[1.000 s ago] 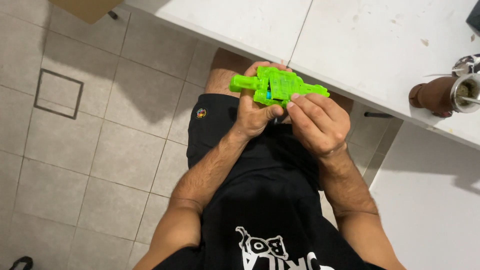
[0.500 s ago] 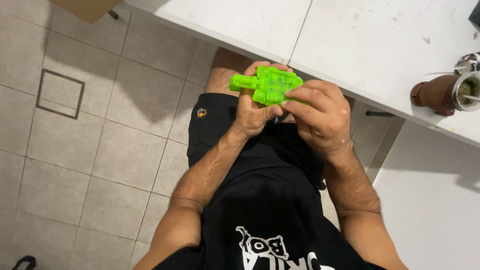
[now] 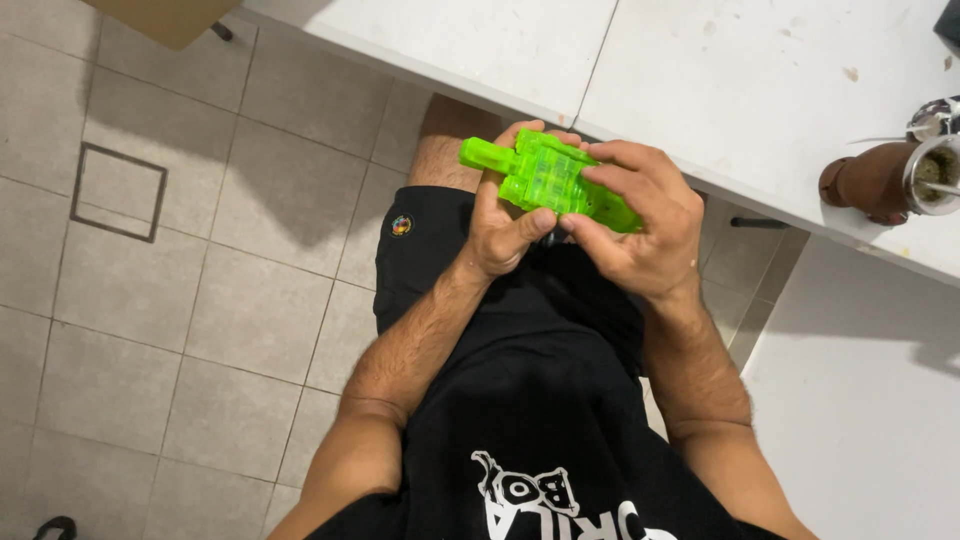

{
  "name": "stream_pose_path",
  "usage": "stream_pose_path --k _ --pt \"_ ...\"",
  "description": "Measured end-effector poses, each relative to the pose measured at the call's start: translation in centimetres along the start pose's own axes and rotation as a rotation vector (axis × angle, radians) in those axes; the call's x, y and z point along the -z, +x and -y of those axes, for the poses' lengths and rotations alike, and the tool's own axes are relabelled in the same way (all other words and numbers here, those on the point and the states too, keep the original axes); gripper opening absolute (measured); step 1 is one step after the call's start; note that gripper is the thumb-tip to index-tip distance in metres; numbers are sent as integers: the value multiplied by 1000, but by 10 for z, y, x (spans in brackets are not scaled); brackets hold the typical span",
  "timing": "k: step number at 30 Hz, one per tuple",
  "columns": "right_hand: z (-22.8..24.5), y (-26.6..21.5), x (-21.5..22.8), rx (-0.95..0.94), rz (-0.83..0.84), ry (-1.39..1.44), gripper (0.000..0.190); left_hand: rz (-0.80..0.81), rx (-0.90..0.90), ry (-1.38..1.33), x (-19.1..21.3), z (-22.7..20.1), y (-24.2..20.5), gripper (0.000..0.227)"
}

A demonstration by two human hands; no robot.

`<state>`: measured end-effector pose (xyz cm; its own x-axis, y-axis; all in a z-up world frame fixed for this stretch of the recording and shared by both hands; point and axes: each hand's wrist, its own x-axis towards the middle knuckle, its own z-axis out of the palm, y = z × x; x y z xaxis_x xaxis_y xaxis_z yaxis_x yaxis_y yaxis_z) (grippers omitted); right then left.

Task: A person uses a small screwdriver to open a green plastic toy gun, inspects the internal components, and then reassembles it until it lights up.

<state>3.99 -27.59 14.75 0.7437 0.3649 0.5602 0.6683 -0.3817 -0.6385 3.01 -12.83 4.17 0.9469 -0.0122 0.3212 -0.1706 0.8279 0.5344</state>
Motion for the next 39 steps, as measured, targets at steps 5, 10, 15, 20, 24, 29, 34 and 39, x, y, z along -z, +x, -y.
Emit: stream_pose_path --k 5,10,15,20,24,29,34,39 --pt "0 -6 1 -27 -1 -23 31 7 1 -35 0 0 0 82" --pt "3 -1 4 -33 29 34 35 55 3 -81 4 -1 1 78" --pt "6 1 6 -50 53 10 38 69 6 -89 2 -4 5 76" --pt "7 3 6 -54 16 45 48 80 21 -86 -3 -9 7 74" --pt "7 0 7 -59 5 67 54 95 34 -96 -1 -6 5 76" --pt "5 -5 4 -16 3 -9 50 101 38 -60 -6 -10 7 75" --pt "7 0 7 37 66 -90 37 112 56 -91 -2 -11 5 74" --pt "6 -2 11 39 102 -81 36 118 78 -134 -2 -12 3 74"
